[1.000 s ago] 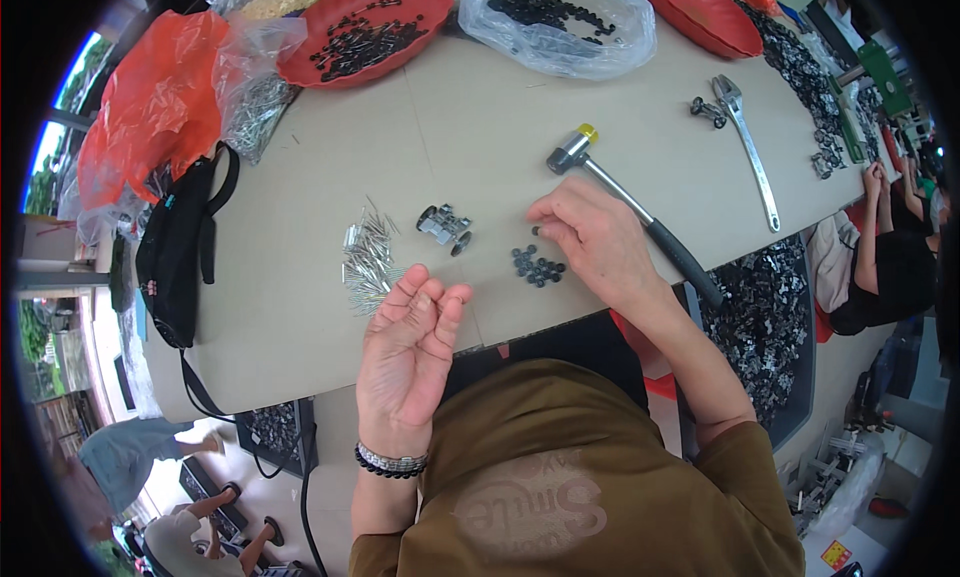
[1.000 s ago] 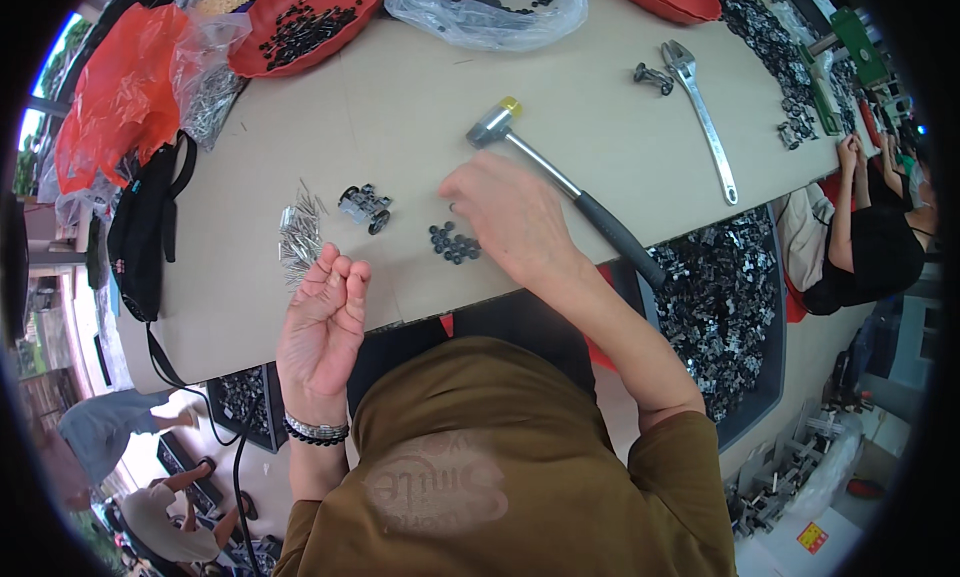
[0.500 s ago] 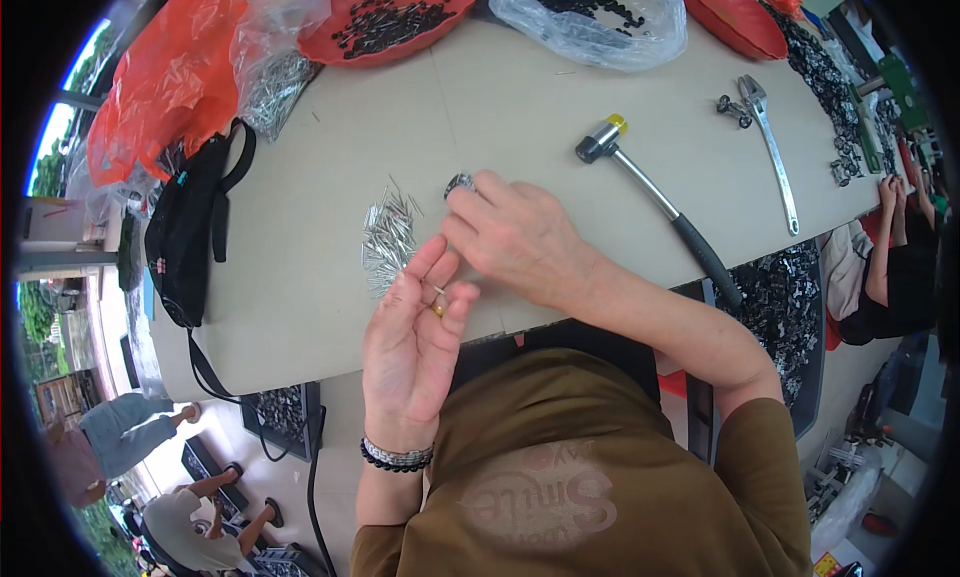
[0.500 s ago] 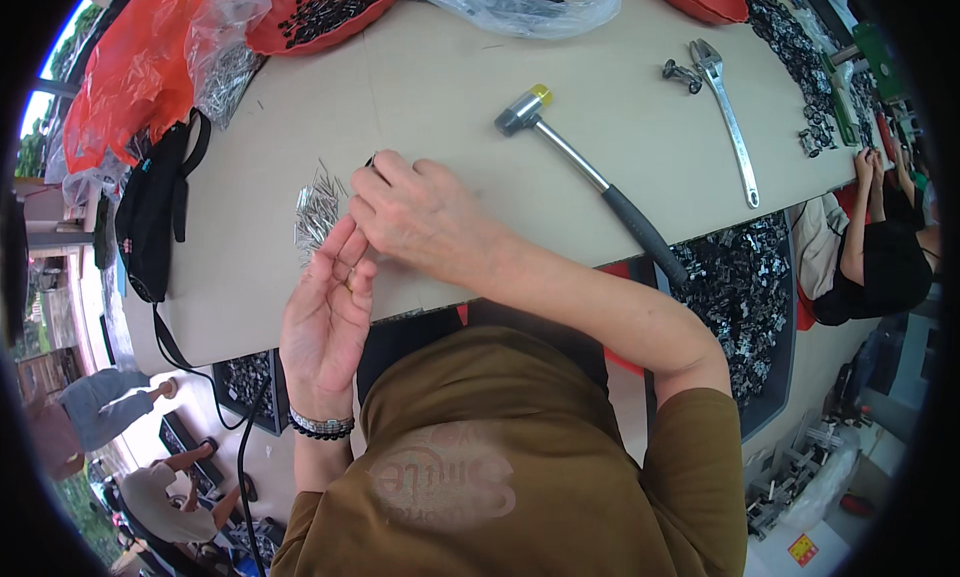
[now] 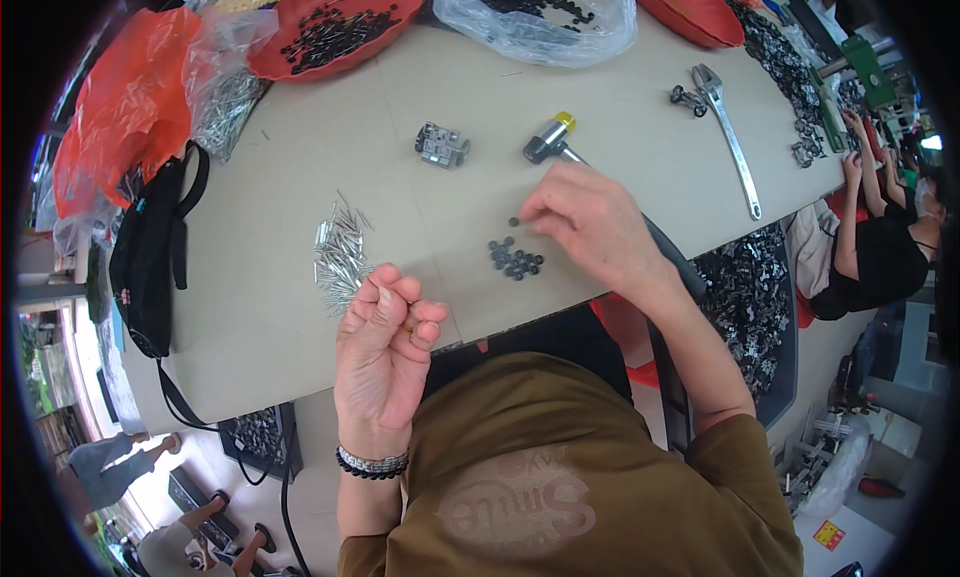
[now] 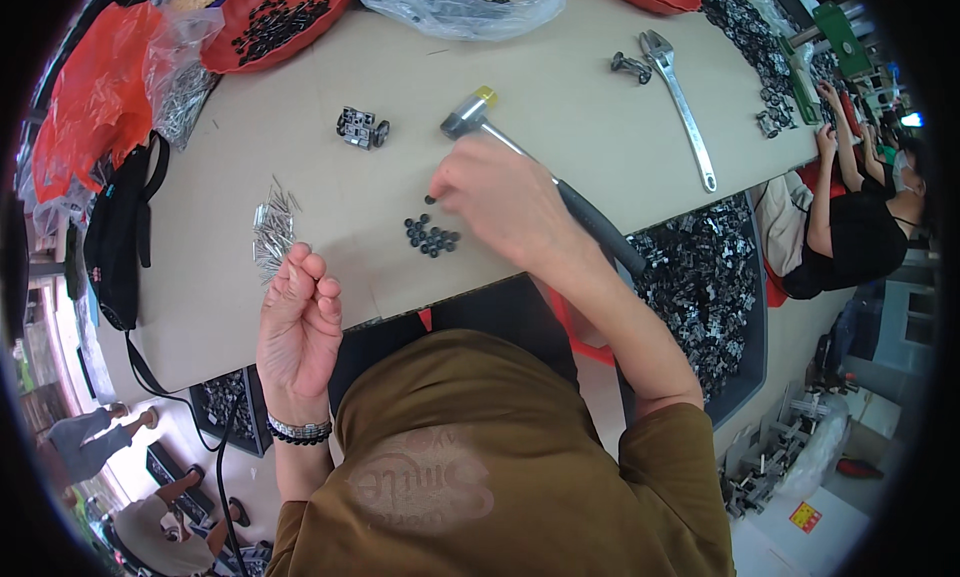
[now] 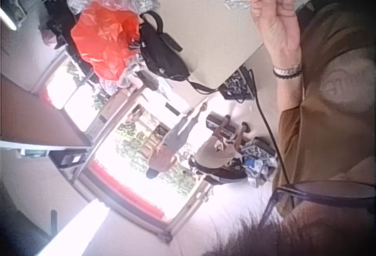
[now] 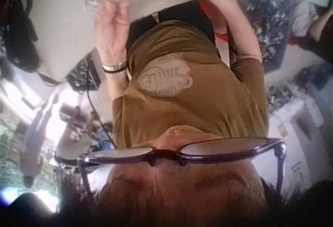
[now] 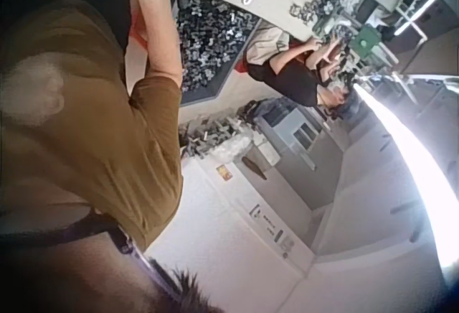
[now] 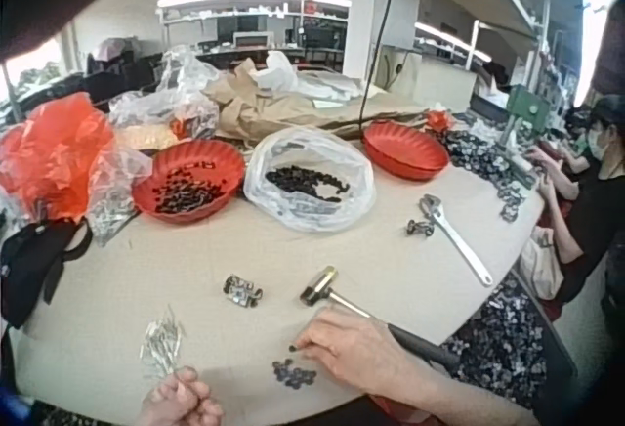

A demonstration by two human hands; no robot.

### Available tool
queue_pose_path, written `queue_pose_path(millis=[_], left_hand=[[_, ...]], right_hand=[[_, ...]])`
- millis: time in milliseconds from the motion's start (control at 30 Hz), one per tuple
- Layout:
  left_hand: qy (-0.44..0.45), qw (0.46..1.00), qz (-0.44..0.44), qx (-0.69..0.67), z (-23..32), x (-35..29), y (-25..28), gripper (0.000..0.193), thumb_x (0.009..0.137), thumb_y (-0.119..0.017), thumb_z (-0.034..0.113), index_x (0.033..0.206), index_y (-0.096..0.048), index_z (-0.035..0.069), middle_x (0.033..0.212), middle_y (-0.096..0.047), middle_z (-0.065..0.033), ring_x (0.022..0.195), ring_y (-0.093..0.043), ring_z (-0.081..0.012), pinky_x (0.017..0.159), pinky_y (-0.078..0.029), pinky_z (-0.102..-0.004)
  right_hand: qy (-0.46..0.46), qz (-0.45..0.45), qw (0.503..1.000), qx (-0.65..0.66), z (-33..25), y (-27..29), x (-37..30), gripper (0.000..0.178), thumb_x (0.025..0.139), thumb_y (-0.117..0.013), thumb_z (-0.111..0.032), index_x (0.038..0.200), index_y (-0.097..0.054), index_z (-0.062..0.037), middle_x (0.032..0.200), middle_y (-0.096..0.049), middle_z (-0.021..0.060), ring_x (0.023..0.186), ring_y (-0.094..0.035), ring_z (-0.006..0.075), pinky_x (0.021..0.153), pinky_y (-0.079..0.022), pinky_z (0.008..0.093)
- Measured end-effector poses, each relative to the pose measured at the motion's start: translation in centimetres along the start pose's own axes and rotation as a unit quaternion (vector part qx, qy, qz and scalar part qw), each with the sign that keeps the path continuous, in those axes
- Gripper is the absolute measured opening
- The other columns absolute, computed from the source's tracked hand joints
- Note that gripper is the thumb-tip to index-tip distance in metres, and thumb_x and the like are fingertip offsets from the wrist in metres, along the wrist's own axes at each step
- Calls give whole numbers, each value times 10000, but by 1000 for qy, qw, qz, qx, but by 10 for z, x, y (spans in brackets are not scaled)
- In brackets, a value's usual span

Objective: The person assembles small metal components by inserting pins and rubber washers into them, then securing the assembly with a small hammer.

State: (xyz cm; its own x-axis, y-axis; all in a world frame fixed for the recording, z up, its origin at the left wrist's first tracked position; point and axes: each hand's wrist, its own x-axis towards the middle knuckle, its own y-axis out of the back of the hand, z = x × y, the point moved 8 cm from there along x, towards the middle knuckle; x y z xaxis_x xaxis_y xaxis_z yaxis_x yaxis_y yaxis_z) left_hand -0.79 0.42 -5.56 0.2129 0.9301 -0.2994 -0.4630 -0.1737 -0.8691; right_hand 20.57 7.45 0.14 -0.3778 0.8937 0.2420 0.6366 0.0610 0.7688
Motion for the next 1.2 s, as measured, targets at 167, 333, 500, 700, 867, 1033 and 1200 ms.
queue_pose_path(millis=[167, 333, 500, 700, 867, 1033, 1200], left_hand=[[-17, 999, -19, 42, -8, -3, -13, 114, 1015, -645, 105, 1115, -645, 51, 1038, -732, -111, 867, -724, -212, 696, -597, -255], [-132, 961, 30, 240, 10, -1, -3, 86, 974, -718, 108, 1012, -686, 38, 901, -706, -64, 699, -636, -117, 579, -448, -209], [-197, 838, 100, 499, 22, 9, -8, 73, 954, -695, 24, 1016, -719, -7, 816, -676, -11, 644, -554, -62, 575, -407, -197], [-225, 728, 61, 645, 17, 33, -19, 74, 924, -728, 28, 985, -749, -9, 836, -687, 8, 723, -530, -65, 647, -420, -214], [-258, 663, 43, 701, 14, 41, -35, 73, 877, -767, 37, 945, -789, 22, 826, -672, 5, 784, -478, -101, 701, -412, -245], [-264, 649, 69, 710, 12, 44, -35, 59, 814, -804, 31, 870, -788, 42, 744, -656, -13, 777, -459, -156, 742, -410, -295], [-269, 631, 59, 725, 10, 44, -35, 77, 870, -783, 62, 941, -798, 36, 807, -656, -1, 799, -484, -122, 715, -417, -260]], right_hand=[[21, 16, 1000, -7, 2, -17, 2, 148, 789, -769, -55, 921, -703, -59, 917, -632, 62, 888, -635, 271, 762, -521, 380], [36, -10, 999, 2, -5, -28, 16, 120, 801, -765, -100, 908, -714, -77, 909, -636, 47, 908, -630, 262, 767, -519, 394], [69, -86, 993, 34, -20, -54, 32, 105, 782, -757, -78, 884, -734, -80, 875, -642, 45, 925, -635, 264, 770, -521, 404], [16, -6, 993, 114, -8, -22, 24, 183, 805, -724, -1, 974, -765, -59, 897, -660, 76, 854, -653, 243, 748, -513, 337], [-29, 114, 985, 126, 13, 27, -1, 152, 822, -715, 20, 953, -760, -44, 871, -659, 77, 756, -643, 220, 679, -507, 320], [-80, 171, 971, 143, 29, 52, -17, 168, 836, -701, 73, 949, -775, -26, 878, -669, 48, 741, -611, 131, 657, -468, 257], [-88, 192, 965, 155, 33, 60, -21, 171, 832, -703, 90, 946, -771, -18, 896, -687, 43, 761, -627, 119, 667, -479, 253]])
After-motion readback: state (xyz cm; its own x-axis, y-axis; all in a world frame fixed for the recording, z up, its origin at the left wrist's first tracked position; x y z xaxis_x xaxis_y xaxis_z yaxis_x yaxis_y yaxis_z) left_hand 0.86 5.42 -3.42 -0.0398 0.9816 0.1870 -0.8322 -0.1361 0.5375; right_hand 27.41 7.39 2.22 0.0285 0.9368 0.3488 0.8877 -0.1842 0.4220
